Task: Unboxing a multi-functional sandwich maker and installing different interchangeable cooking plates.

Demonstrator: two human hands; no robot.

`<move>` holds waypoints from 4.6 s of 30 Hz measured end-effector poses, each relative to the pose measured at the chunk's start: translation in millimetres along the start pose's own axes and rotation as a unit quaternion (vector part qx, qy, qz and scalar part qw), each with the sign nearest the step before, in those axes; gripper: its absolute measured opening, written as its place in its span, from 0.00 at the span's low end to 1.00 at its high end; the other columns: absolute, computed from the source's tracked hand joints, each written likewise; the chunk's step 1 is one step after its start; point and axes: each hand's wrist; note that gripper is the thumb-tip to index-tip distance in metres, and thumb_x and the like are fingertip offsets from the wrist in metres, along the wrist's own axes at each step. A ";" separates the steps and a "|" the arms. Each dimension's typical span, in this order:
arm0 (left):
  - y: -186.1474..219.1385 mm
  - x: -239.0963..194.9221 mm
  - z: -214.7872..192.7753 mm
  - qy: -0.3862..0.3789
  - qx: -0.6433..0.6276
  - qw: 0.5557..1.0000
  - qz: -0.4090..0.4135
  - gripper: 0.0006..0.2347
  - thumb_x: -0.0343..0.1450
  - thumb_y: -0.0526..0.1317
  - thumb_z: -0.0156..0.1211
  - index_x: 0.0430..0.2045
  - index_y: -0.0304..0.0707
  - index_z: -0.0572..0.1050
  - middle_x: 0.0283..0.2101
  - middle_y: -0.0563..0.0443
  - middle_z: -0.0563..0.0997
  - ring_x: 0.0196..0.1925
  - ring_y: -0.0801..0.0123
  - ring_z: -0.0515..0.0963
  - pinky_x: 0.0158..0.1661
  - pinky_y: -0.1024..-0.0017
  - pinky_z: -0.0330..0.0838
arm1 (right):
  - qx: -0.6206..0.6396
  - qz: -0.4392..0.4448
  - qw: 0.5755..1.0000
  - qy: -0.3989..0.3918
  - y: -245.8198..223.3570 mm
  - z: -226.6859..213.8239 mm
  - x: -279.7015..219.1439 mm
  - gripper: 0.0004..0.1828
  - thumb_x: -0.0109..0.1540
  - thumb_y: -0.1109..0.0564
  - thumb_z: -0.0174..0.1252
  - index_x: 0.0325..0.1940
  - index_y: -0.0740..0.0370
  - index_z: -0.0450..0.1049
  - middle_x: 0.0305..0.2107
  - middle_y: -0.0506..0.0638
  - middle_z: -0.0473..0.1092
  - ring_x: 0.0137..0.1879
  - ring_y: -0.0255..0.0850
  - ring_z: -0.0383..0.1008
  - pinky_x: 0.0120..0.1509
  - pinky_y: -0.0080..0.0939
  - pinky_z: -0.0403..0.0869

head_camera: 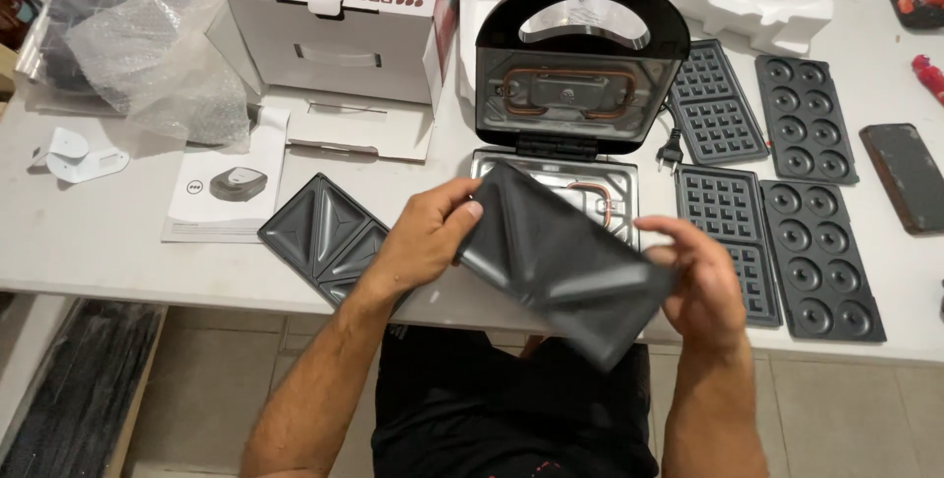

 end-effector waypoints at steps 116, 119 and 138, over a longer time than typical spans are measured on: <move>-42.6 -9.1 53.5 0.176 -0.009 0.969 -0.172 0.26 0.70 0.40 0.55 0.67 0.40 0.67 0.62 0.30 0.75 0.68 0.39 0.69 0.63 0.53 0.66 | -0.293 0.186 0.928 0.137 21.4 -3.8 18.8 0.28 0.65 0.57 0.59 0.70 0.63 0.70 0.39 0.58 0.76 0.43 0.42 0.74 0.46 0.45 0.76; -40.4 -9.0 52.6 0.182 -0.027 0.968 -0.168 0.24 0.72 0.40 0.50 0.66 0.37 0.68 0.62 0.26 0.74 0.68 0.35 0.69 0.62 0.51 0.67 | -0.258 0.170 0.941 0.140 34.8 -15.2 17.8 0.28 0.64 0.60 0.58 0.69 0.65 0.69 0.41 0.61 0.76 0.44 0.44 0.75 0.48 0.47 0.77; -7.0 -76.7 34.1 0.099 0.245 0.963 -0.046 0.27 0.73 0.45 0.53 0.65 0.26 0.63 0.66 0.33 0.70 0.67 0.44 0.69 0.63 0.55 0.61 | -0.470 0.107 0.862 0.157 33.6 14.0 2.8 0.25 0.66 0.53 0.57 0.67 0.63 0.75 0.37 0.46 0.70 0.42 0.34 0.66 0.49 0.36 0.66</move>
Point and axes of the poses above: each hand's wrist, its own x-axis towards the middle knuckle, its own z-axis out of the palm, y = z × x
